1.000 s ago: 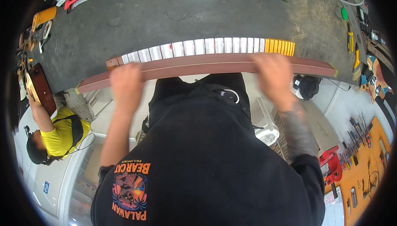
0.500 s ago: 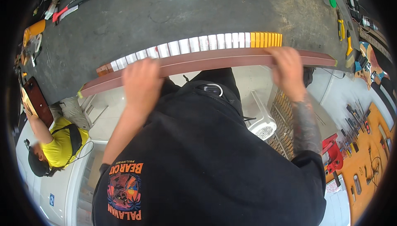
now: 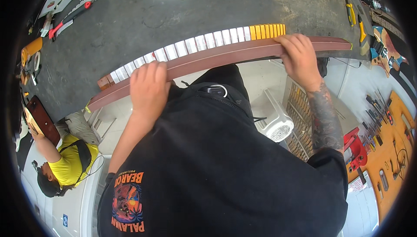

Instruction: The person sands the back of a guitar neck using a long sanding block, moving the block back and forth along the length of the wood.

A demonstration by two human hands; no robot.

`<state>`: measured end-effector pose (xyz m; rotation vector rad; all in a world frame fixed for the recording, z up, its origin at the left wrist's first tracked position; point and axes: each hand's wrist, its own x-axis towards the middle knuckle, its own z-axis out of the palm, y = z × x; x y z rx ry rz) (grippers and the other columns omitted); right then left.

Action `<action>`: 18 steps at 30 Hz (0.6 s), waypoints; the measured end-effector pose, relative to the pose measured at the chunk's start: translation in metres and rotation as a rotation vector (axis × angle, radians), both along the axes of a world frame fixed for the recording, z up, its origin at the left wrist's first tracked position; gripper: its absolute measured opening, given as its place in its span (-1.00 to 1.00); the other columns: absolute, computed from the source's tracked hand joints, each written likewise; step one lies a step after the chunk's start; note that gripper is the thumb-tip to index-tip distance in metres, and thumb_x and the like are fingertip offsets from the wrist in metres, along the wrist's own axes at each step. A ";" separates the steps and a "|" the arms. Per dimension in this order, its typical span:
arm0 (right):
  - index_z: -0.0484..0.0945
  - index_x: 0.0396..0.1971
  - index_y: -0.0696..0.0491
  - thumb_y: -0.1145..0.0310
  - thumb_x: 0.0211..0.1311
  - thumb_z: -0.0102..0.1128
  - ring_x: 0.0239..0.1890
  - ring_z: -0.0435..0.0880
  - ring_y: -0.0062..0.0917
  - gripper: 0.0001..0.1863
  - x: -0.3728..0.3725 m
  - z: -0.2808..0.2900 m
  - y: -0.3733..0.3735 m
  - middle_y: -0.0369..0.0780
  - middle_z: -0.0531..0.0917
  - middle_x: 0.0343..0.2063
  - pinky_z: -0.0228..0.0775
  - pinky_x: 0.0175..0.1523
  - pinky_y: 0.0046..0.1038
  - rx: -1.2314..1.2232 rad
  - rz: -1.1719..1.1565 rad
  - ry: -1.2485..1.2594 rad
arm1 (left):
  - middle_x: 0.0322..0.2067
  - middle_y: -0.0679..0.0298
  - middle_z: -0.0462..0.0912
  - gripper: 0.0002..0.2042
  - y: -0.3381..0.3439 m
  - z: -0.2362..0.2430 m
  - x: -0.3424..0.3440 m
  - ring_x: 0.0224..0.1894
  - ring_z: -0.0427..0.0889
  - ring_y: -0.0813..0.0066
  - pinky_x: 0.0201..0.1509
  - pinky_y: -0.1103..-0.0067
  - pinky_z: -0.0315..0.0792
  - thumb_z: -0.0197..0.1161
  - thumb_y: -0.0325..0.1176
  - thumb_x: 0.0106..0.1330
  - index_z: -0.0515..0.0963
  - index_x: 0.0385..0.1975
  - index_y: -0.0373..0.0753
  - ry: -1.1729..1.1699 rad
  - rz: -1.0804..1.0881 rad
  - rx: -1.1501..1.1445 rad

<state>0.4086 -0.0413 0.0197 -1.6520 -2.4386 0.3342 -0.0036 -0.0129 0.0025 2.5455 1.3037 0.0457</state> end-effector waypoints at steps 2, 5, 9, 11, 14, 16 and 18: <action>0.65 -0.02 0.05 0.66 -0.06 0.21 -0.13 0.65 -0.23 -0.50 -0.032 -0.010 0.000 -0.20 0.72 -0.20 0.41 0.01 -0.21 -0.002 0.043 0.078 | -0.12 0.18 0.60 -0.59 0.003 -0.004 -0.039 0.01 0.57 0.14 0.14 0.24 0.39 0.38 -0.42 0.04 0.52 -0.06 -0.22 0.054 0.029 0.011; 0.64 -0.04 0.00 0.43 0.13 0.21 -0.16 0.64 -0.37 -0.66 -0.145 -0.019 0.007 -0.28 0.68 -0.24 0.43 -0.10 -0.29 0.037 0.069 0.193 | -0.05 0.13 0.62 -0.52 0.008 -0.003 -0.155 0.09 0.55 0.05 0.17 0.21 0.38 0.39 -0.53 -0.02 0.53 0.00 -0.21 0.119 0.105 0.085; 0.62 0.01 -0.02 0.42 0.11 0.21 -0.14 0.63 -0.47 -0.60 -0.185 -0.019 0.013 -0.32 0.68 -0.17 0.40 -0.10 -0.37 0.032 0.071 0.146 | 0.01 0.11 0.61 -0.42 0.004 -0.002 -0.199 0.14 0.54 0.02 0.23 0.19 0.36 0.42 -0.57 -0.09 0.53 0.07 -0.23 0.189 0.122 0.037; 0.64 -0.01 0.00 0.54 0.00 0.25 -0.09 0.66 -0.39 -0.55 -0.121 -0.017 0.015 -0.29 0.70 -0.17 0.41 -0.06 -0.31 0.009 0.114 0.129 | -0.03 0.13 0.62 -0.51 0.001 -0.012 -0.149 0.09 0.56 0.06 0.21 0.17 0.37 0.40 -0.49 -0.01 0.53 0.01 -0.23 0.162 0.083 0.025; 0.67 -0.04 0.02 0.62 -0.05 0.25 -0.06 0.69 -0.27 -0.53 -0.022 -0.007 0.013 -0.23 0.73 -0.16 0.42 0.01 -0.23 0.033 0.052 0.039 | -0.12 0.16 0.61 -0.60 0.006 -0.004 -0.032 -0.03 0.58 0.12 0.11 0.23 0.40 0.38 -0.41 0.06 0.52 -0.05 -0.23 0.070 0.016 0.034; 0.67 -0.04 0.02 0.61 -0.04 0.25 -0.06 0.69 -0.24 -0.54 -0.015 -0.003 0.012 -0.22 0.74 -0.15 0.42 0.02 -0.23 0.005 0.011 -0.004 | -0.11 0.15 0.60 -0.57 0.010 0.004 -0.011 -0.02 0.58 0.11 0.11 0.25 0.41 0.42 -0.41 0.03 0.52 -0.04 -0.21 0.027 0.021 -0.026; 0.67 -0.05 0.02 0.61 -0.05 0.26 -0.06 0.69 -0.26 -0.54 -0.033 -0.012 0.014 -0.22 0.74 -0.17 0.41 0.05 -0.24 0.001 0.058 0.064 | -0.07 0.13 0.61 -0.51 0.012 -0.005 -0.045 0.03 0.58 0.07 0.15 0.23 0.41 0.46 -0.43 -0.02 0.52 -0.01 -0.21 0.077 0.039 0.005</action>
